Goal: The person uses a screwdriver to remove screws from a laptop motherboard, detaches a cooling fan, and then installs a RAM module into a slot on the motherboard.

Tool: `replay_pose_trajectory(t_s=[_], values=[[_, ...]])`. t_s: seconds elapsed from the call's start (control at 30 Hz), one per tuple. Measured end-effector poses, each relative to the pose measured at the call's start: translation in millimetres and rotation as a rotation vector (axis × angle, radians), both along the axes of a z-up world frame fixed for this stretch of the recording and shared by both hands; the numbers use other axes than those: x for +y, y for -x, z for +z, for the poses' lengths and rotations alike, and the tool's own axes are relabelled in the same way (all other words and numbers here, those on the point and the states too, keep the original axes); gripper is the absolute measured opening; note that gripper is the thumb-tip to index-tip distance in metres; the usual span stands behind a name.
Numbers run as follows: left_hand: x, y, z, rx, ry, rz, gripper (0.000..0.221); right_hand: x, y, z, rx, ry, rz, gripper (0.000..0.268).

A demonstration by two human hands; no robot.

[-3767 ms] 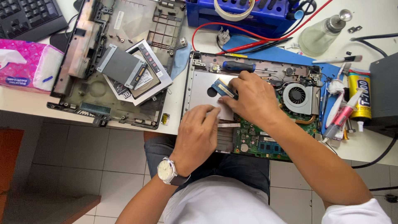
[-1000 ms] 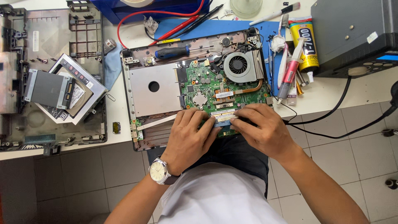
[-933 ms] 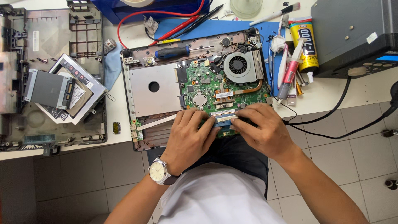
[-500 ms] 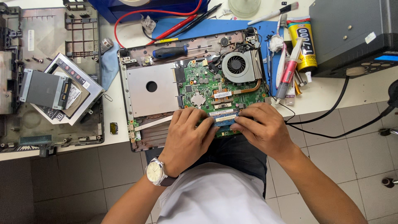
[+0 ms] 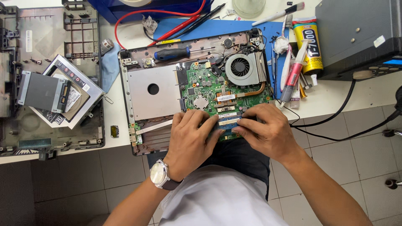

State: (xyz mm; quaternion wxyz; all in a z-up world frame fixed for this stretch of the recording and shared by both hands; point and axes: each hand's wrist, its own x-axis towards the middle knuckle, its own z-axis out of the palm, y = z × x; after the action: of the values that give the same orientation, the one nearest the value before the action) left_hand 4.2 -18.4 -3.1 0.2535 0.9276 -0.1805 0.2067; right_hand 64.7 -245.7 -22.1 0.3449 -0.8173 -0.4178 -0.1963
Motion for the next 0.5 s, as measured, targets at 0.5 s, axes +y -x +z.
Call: replay_pose_trajectory(t_s=[0.5], values=[[-3.7, 0.3, 12.3, 0.069, -0.033, 0.010, 0.024, 2.6, 0.3, 17.6, 0.103, 0.138, -0.037, 0.006]])
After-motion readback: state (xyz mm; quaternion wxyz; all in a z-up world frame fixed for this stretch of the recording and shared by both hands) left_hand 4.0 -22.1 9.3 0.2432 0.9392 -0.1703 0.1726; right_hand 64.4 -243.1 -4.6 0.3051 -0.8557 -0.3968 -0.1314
